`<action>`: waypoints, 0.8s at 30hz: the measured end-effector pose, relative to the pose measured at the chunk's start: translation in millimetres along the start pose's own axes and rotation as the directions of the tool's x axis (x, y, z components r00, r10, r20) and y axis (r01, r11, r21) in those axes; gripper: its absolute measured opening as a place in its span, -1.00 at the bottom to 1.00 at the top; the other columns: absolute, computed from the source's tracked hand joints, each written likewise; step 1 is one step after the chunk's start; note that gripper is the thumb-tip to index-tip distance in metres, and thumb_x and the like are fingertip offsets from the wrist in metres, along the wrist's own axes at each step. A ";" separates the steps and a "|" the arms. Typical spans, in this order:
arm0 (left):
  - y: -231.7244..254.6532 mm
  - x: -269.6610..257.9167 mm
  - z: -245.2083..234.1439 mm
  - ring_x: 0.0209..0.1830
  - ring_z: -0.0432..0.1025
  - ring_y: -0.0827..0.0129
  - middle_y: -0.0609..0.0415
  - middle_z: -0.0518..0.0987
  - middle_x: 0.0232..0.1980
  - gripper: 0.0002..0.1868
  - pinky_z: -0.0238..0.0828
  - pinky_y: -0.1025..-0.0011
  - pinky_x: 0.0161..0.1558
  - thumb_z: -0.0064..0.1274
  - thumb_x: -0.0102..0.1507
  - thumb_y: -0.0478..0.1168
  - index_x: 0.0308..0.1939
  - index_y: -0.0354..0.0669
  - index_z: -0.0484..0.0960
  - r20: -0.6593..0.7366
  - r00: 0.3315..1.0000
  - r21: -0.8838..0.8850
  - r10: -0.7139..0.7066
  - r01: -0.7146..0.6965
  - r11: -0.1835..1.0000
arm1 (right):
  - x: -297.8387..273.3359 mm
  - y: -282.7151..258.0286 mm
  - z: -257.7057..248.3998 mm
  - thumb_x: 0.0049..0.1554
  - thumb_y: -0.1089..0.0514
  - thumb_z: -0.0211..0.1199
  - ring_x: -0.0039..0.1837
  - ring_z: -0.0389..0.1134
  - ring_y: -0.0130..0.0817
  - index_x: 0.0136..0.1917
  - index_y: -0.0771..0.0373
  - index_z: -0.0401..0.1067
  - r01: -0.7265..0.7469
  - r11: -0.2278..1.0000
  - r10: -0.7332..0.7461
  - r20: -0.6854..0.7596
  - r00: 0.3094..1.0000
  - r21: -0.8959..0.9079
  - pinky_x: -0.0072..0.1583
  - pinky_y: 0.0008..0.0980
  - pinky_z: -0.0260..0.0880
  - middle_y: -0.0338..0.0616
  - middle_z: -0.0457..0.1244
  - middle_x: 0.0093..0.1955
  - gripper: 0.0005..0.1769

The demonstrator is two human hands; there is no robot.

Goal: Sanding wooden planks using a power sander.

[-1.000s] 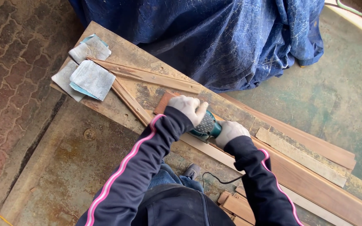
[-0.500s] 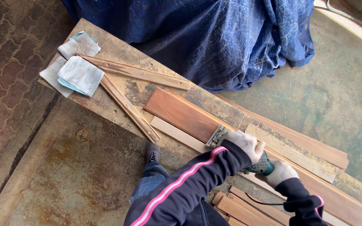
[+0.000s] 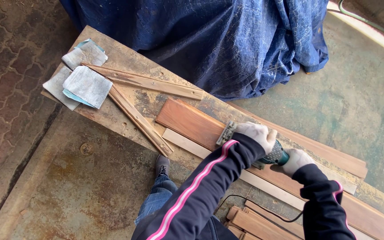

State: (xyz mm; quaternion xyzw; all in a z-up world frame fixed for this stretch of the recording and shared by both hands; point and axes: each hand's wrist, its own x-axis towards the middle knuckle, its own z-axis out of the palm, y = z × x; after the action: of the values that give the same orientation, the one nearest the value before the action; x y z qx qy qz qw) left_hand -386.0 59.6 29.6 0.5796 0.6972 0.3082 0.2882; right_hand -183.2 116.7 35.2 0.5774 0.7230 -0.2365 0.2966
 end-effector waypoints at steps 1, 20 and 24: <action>-9.1 2.3 -8.4 -0.26 0.56 -0.06 -0.17 0.67 -0.32 -0.45 0.44 -0.02 -0.15 -0.25 0.31 0.10 -0.38 -0.21 0.72 0.006 1.000 0.027 -0.016 0.016 0.999 | 2.4 -13.8 -4.2 -0.25 -0.18 0.63 -0.01 0.52 -0.13 0.00 0.08 0.62 0.028 0.999 -0.028 0.002 1.000 -0.025 0.14 -0.19 0.48 -0.03 0.48 -0.10 -0.41; -156.3 17.3 -183.6 -0.32 0.57 -0.06 -0.16 0.67 -0.35 -0.48 0.47 0.03 -0.17 -0.13 0.35 0.16 -0.36 -0.11 0.75 -0.156 0.977 0.180 -0.147 0.174 0.968 | 5.3 -267.7 -70.8 -0.21 -0.23 0.57 0.01 0.48 -0.04 -0.06 0.17 0.62 0.264 0.957 -0.266 -0.002 0.964 -0.118 0.14 -0.16 0.45 0.05 0.43 -0.07 -0.43; -153.3 15.9 -191.0 -0.31 0.58 -0.05 -0.16 0.67 -0.35 -0.49 0.47 0.05 -0.14 -0.12 0.35 0.15 -0.36 -0.10 0.75 -0.163 0.976 0.179 -0.142 0.171 0.969 | 4.9 -269.9 -68.2 -0.20 -0.24 0.57 0.03 0.47 -0.03 -0.05 0.17 0.61 0.264 0.959 -0.266 -0.009 0.964 -0.099 0.14 -0.15 0.45 0.07 0.43 -0.06 -0.42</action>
State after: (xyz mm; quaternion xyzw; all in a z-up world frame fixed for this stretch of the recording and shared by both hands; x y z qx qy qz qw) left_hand -630.2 35.8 34.8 0.5229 0.7870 0.2580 0.2015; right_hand -457.8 107.0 80.2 0.4627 0.8078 -0.2322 0.2819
